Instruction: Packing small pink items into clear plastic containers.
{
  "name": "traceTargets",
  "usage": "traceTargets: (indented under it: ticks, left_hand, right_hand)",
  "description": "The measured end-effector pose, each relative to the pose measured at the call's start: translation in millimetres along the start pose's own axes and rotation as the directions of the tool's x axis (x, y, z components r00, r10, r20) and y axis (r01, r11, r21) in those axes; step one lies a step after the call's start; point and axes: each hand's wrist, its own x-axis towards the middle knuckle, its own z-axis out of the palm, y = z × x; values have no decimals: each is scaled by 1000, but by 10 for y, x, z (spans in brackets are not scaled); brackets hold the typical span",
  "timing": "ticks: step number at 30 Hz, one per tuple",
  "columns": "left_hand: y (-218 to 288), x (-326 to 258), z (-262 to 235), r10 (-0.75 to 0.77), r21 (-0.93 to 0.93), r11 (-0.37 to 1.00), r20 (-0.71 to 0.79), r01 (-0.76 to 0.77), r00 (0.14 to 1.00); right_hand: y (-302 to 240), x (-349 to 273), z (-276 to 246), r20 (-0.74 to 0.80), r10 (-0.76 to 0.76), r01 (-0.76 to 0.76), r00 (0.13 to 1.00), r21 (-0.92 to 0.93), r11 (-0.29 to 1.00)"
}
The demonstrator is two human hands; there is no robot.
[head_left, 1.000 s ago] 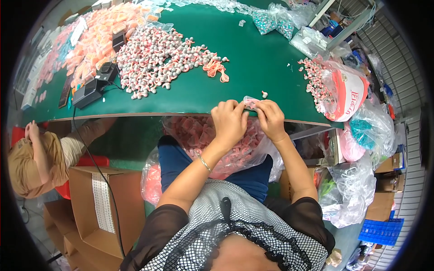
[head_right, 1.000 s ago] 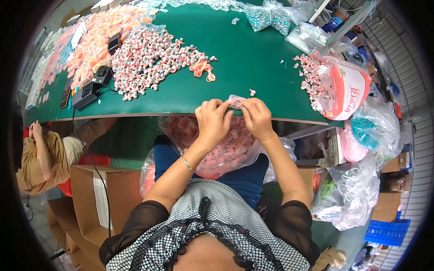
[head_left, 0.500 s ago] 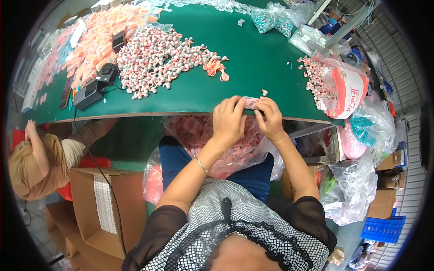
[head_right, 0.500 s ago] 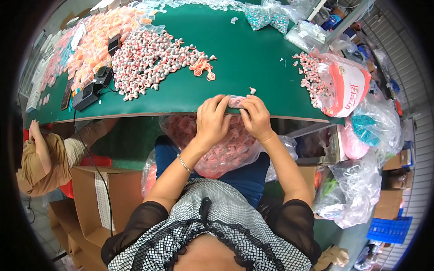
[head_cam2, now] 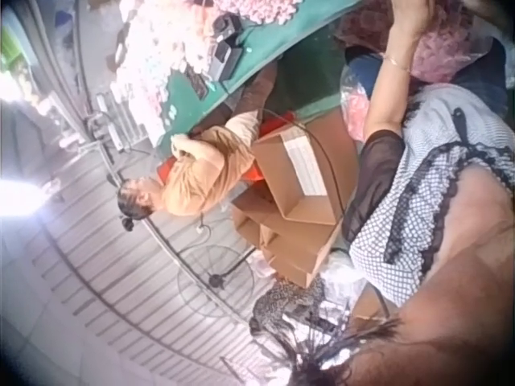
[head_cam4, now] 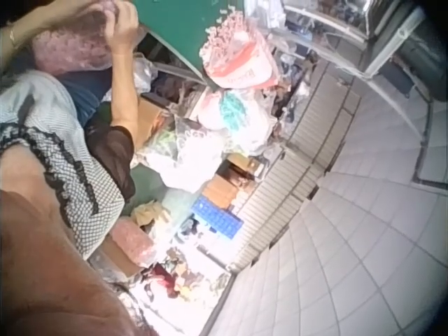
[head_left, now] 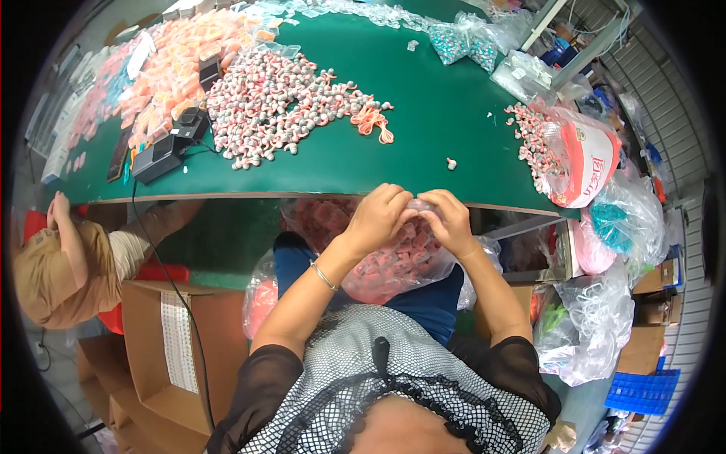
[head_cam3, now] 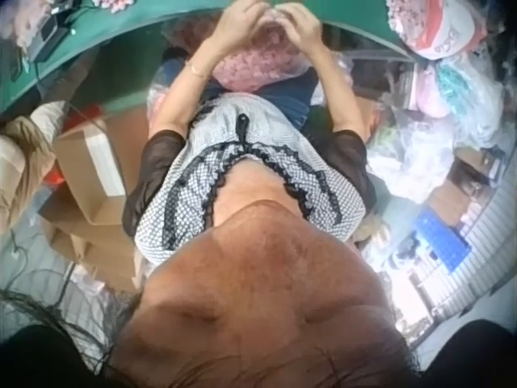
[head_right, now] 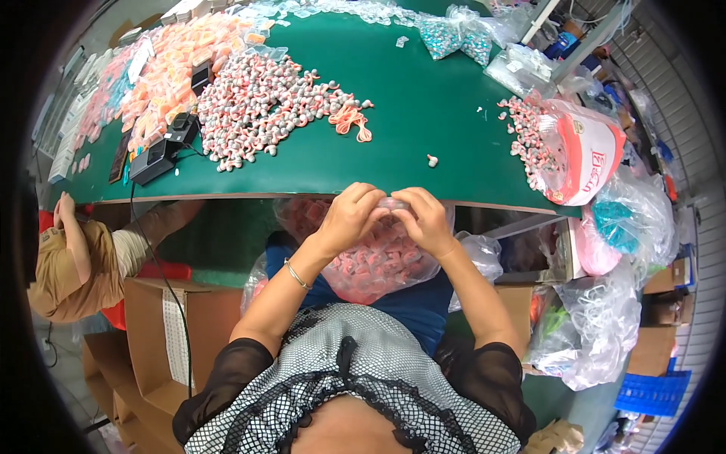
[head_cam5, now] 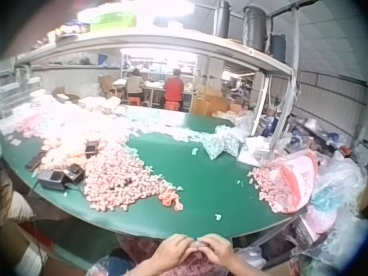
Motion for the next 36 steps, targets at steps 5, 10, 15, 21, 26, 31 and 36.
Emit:
traceTargets:
  ticks: [5,10,15,21,26,31,36]
  left_hand:
    - [69,-128,-61,-67,-77,995,-54,62,996]
    - [-95,-711,345,-363,-84,926,62,367,930]
    - [-610,-1175,937,-514,145,855,354,497,781]
    - [-668,-1383,1052,-513,304,858,497,413,700]
    - [-282,-541,209,-77,-168,980,143,101,987]
    - [-468,72,-707,-55,188,978,-191,92,980]
    - [-569,-4,-585,-245,309,915,-90,261,965]
  right_hand:
    - [-157,-1,5,89,129,-138,988,114,984]
    - [31,-246,198,384,162,-168,909,-19,986]
    - [71,-310,246,446,223,-211,867,-77,974]
    - [-158,728,86,390,-4,-65,921,163,984]
    - [171,2064,578,211,-58,44,976,67,997]
    - [909,3170,1704,201,-168,201,965,-155,967]
    - [1237,3959,2561,311,81,22,947,-314,949]
